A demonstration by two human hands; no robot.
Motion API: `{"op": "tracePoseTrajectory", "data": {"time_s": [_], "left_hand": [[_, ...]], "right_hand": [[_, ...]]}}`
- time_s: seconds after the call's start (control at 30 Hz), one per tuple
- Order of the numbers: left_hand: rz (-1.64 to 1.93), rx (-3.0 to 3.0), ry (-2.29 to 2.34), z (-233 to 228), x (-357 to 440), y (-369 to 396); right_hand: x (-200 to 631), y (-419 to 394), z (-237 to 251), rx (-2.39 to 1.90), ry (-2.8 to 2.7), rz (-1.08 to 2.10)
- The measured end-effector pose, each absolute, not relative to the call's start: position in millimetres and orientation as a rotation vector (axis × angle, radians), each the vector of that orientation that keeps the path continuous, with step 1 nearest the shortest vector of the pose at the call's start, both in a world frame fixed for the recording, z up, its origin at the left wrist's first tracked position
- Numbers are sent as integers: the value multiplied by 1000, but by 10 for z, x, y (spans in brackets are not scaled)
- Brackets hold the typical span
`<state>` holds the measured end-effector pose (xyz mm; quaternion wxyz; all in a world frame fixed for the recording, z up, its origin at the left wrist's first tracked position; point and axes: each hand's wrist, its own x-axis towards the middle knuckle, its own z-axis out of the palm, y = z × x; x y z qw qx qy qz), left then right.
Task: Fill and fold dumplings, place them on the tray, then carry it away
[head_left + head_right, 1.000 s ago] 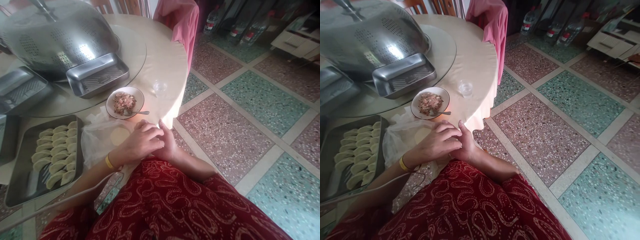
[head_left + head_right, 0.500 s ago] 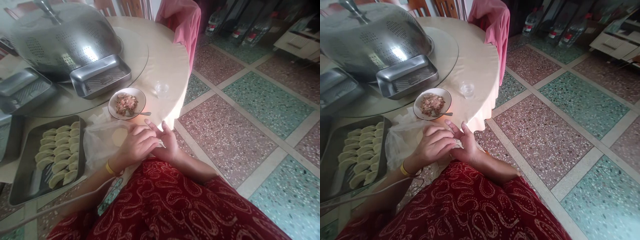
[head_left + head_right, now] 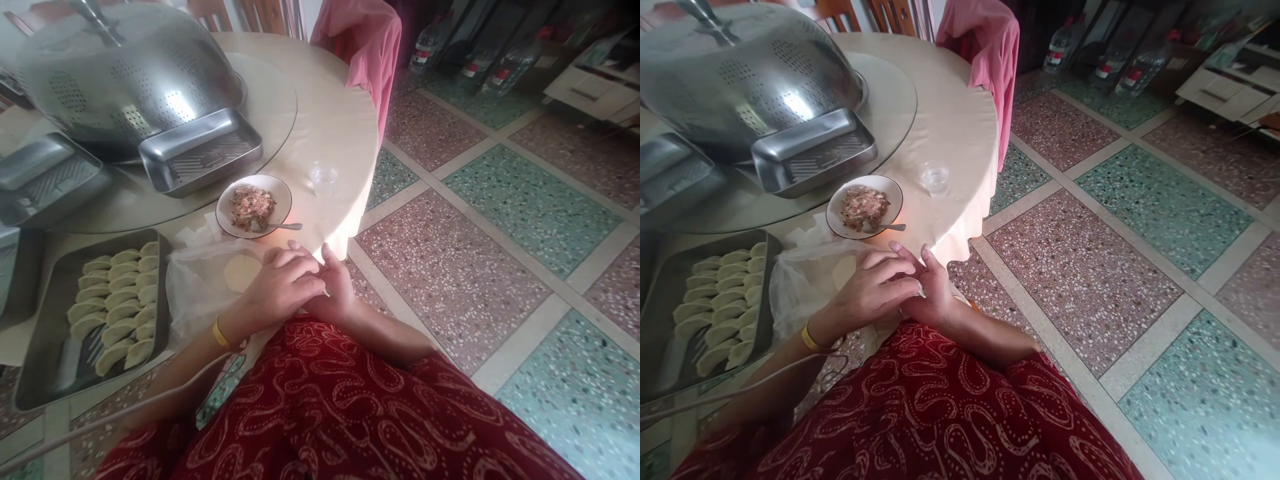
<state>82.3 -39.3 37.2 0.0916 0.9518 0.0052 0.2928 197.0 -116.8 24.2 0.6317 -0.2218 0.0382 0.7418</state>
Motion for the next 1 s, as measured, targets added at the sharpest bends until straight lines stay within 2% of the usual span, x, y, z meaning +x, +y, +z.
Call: {"op": "tracePoseTrajectory", "data": {"time_s": [0.2, 0.5, 0.63, 1.0], "left_hand": [[834, 2742, -28, 396, 835, -354], [565, 2661, 13, 262, 892, -373], [732, 2693, -47, 334, 842, -344], [1020, 2721, 237, 313, 713, -524]], "right_hand": [[1977, -1187, 185, -510, 16, 1719], [1959, -1170, 178, -533, -6, 1708], [1986, -1184, 201, -494, 62, 1706], [1934, -1227, 199, -498, 2, 1609]]}}
